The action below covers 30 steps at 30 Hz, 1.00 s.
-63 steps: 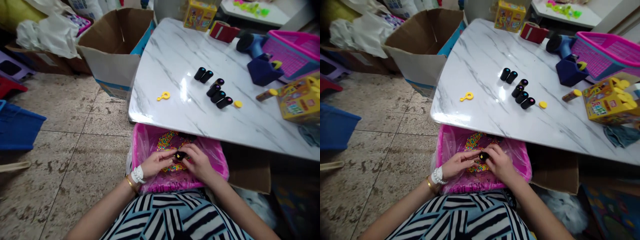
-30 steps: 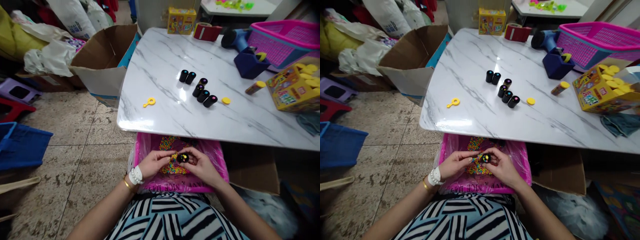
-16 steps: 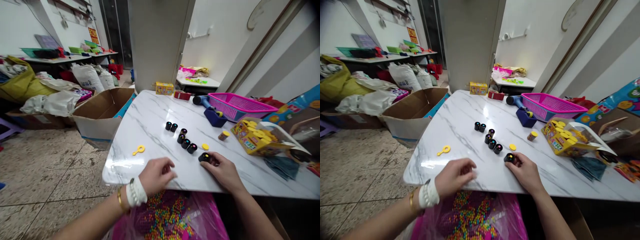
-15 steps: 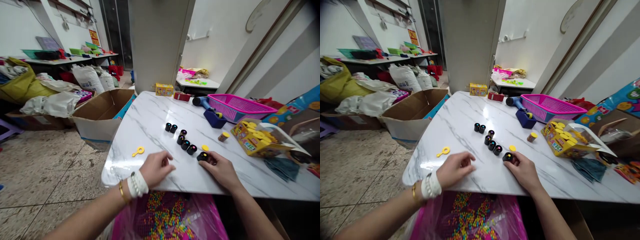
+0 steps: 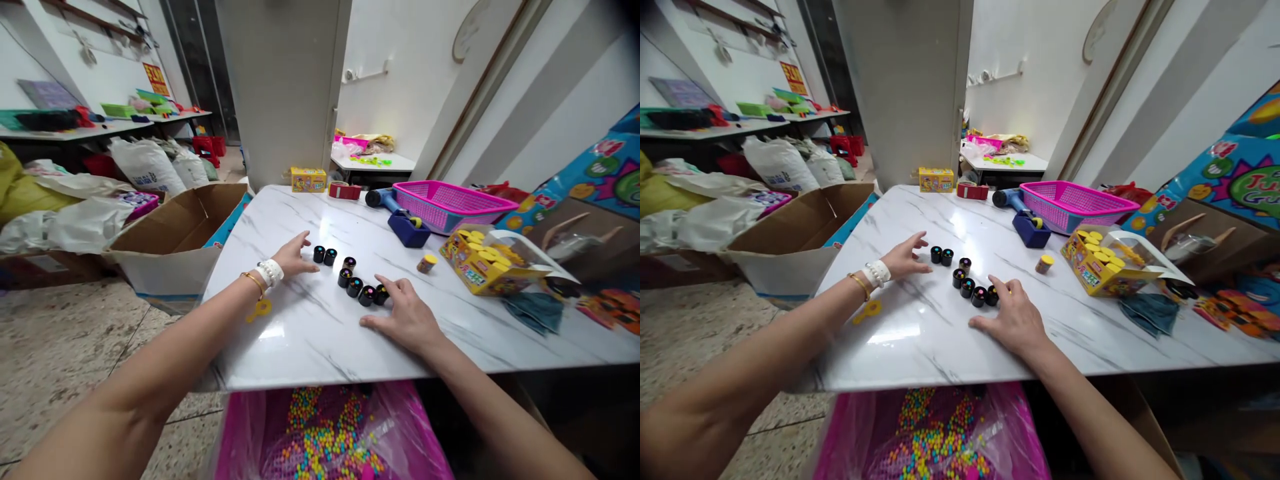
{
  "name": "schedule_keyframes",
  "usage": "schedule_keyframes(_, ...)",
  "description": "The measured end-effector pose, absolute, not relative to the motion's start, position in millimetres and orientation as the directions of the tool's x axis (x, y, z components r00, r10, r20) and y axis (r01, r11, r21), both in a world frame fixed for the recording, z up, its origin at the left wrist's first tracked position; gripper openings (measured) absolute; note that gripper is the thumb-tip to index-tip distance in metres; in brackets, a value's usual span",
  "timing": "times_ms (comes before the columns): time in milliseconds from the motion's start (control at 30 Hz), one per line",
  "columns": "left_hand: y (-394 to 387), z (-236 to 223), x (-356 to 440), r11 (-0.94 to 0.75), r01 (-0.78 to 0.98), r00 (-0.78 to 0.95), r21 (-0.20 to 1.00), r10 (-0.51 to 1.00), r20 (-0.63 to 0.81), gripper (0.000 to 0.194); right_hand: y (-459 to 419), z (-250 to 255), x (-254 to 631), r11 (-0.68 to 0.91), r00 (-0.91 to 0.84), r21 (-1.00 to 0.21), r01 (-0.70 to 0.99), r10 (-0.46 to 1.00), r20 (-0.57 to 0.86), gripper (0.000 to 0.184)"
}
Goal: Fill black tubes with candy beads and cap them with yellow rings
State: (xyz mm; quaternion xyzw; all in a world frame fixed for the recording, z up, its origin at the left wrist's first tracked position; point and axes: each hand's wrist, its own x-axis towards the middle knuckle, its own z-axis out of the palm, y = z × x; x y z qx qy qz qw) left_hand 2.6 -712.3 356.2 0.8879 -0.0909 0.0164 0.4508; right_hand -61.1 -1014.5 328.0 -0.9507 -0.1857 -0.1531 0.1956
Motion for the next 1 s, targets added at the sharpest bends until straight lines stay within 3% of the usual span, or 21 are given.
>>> schedule_keyframes(133,-707,345,24,-0.527,-0.194,0.969,0.827,-0.237,0.077,0.101,-1006,323,-53,-0.823,0.831,-0.314,0.474,0.301,0.467,0.087)
schedule_keyframes(267,-712,344,25,-0.550,-0.209,0.964,0.809,-0.257,0.075,0.098,-1004,318,-42,-0.767,0.813,-0.339,0.544,0.383,0.439,0.079)
schedule_keyframes(400,-720,350,27,-0.610,-0.260,0.950,0.748,-0.301,0.084,0.102,-995,318,-34,-0.750,0.810,-0.358,0.556,0.391,0.438,0.059)
schedule_keyframes(533,-729,354,24,-0.689,-0.278,0.938,0.669,-0.346,0.033,0.068,-983,318,-29,-0.774,0.823,-0.361,0.521,0.343,0.452,0.047)
schedule_keyframes(733,-732,355,9,-0.719,-0.293,0.943,0.630,-0.327,0.065,0.047,-979,320,-26,-0.793,0.834,-0.354,0.496,0.321,0.449,0.049)
schedule_keyframes(1000,-727,351,3,-0.708,-0.236,0.955,0.666,-0.295,0.024,0.054,-987,318,-30,-0.719,0.821,-0.457,0.524,0.285,0.494,0.067)
